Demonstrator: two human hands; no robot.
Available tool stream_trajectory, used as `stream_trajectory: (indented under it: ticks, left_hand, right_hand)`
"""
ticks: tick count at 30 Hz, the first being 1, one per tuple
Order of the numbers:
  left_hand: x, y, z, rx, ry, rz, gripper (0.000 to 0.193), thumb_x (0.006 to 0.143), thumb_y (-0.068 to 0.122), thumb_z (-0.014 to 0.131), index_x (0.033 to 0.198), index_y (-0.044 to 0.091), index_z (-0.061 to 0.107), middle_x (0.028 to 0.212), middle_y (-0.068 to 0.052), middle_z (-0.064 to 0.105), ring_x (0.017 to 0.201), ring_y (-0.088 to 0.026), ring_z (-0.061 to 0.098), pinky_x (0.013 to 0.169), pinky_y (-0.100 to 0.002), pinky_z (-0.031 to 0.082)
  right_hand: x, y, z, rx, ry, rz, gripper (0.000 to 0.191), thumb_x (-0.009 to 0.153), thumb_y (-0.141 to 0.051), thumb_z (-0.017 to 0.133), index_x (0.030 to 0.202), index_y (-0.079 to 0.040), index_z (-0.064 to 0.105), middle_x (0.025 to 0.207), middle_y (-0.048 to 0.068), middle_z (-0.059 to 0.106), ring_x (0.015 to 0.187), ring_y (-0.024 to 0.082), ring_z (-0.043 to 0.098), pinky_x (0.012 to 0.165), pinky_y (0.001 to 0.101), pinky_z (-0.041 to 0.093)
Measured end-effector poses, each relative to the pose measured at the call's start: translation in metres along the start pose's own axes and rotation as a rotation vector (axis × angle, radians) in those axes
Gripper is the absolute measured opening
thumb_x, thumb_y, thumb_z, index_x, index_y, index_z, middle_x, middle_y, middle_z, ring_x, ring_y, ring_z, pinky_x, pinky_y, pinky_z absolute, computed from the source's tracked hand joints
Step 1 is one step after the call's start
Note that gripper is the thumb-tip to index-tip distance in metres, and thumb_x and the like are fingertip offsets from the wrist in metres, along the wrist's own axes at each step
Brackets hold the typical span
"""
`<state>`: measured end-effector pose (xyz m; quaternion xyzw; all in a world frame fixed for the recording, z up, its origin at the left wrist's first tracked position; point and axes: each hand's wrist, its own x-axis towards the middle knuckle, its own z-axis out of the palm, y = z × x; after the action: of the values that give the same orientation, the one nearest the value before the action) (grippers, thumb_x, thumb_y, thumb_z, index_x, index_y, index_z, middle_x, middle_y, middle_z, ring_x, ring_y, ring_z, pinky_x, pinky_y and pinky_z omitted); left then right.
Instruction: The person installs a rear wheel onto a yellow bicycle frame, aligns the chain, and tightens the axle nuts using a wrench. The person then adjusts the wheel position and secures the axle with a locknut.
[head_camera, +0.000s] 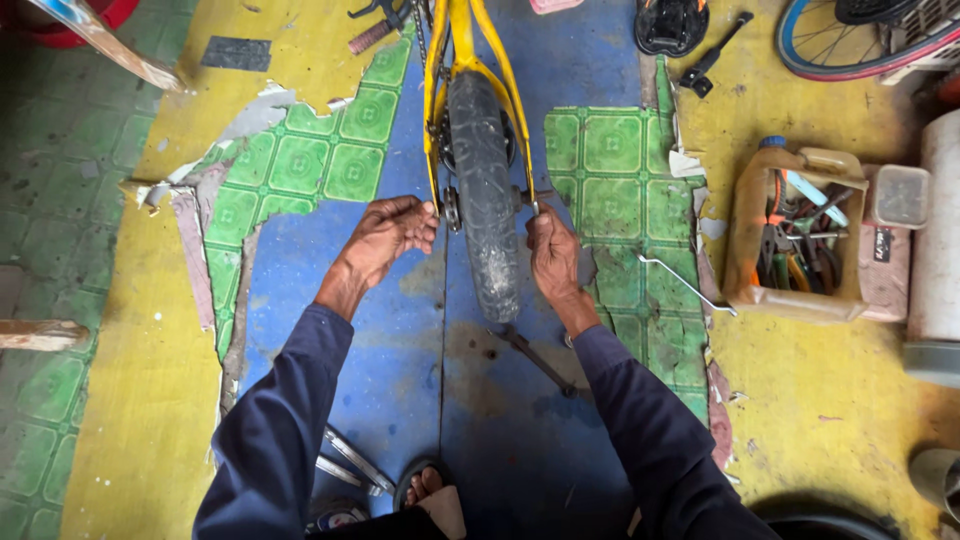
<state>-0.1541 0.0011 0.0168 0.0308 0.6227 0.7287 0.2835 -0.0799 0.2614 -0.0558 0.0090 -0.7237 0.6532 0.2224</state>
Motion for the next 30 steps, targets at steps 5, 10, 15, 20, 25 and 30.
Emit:
stream_trajectory:
  ticks: [5,10,15,20,25,30]
  left_hand:
    - [0.003,0.001,-0.001,0.010,-0.025,0.033,0.018,0.099,0.019,0.069,0.095,0.001,0.070,0.087,-0.005,0.070,0.076,-0.014,0.066,0.070,-0.033,0.058]
    - [0.002,0.002,0.000,0.098,-0.018,0.059,0.018,0.099,0.018,0.070,0.092,0.001,0.070,0.084,-0.003,0.068,0.077,-0.012,0.064,0.071,-0.032,0.057]
    - [0.001,0.008,0.001,0.206,-0.007,0.057,0.018,0.100,0.018,0.069,0.092,0.002,0.071,0.081,-0.002,0.066,0.075,-0.011,0.062,0.069,-0.030,0.055]
    - [-0.002,0.007,0.003,0.246,0.023,0.065,0.019,0.100,0.018,0.069,0.091,0.001,0.071,0.080,-0.002,0.066,0.073,-0.012,0.061,0.069,-0.030,0.054]
    - [0.002,0.006,0.002,0.251,0.034,0.054,0.017,0.098,0.017,0.069,0.092,0.001,0.070,0.082,-0.003,0.067,0.074,-0.012,0.063,0.068,-0.031,0.055]
    - [0.003,0.002,0.001,0.163,-0.006,0.064,0.017,0.101,0.018,0.066,0.095,0.002,0.070,0.087,-0.003,0.069,0.077,-0.012,0.064,0.070,-0.030,0.057]
  right_hand:
    - [0.009,0.010,-0.002,-0.062,-0.007,-0.014,0.046,0.112,-0.039,0.041,0.126,-0.001,0.063,0.077,0.001,0.051,0.067,0.010,0.049,0.062,0.0257,0.044]
    - [0.029,0.019,-0.015,-0.247,-0.051,-0.274,0.050,0.117,-0.043,0.036,0.135,-0.002,0.060,0.102,0.013,0.055,0.087,0.024,0.060,0.079,0.0338,0.050]
    - [0.041,0.028,-0.019,-0.274,-0.116,-0.296,0.058,0.115,-0.047,0.034,0.142,-0.002,0.058,0.106,0.016,0.053,0.091,0.029,0.061,0.082,0.0376,0.051]
    - [0.035,0.031,-0.012,-0.272,-0.058,-0.251,0.058,0.114,-0.045,0.035,0.139,0.001,0.060,0.102,0.017,0.055,0.088,0.030,0.060,0.080,0.0385,0.050]
    - [0.024,0.021,-0.005,-0.148,0.017,-0.271,0.045,0.117,-0.036,0.038,0.124,0.001,0.062,0.106,0.018,0.060,0.090,0.031,0.062,0.083,0.0380,0.051]
    - [0.022,0.007,-0.009,-0.206,0.011,-0.202,0.040,0.116,-0.033,0.040,0.117,-0.001,0.064,0.100,0.016,0.060,0.087,0.030,0.061,0.082,0.0367,0.051]
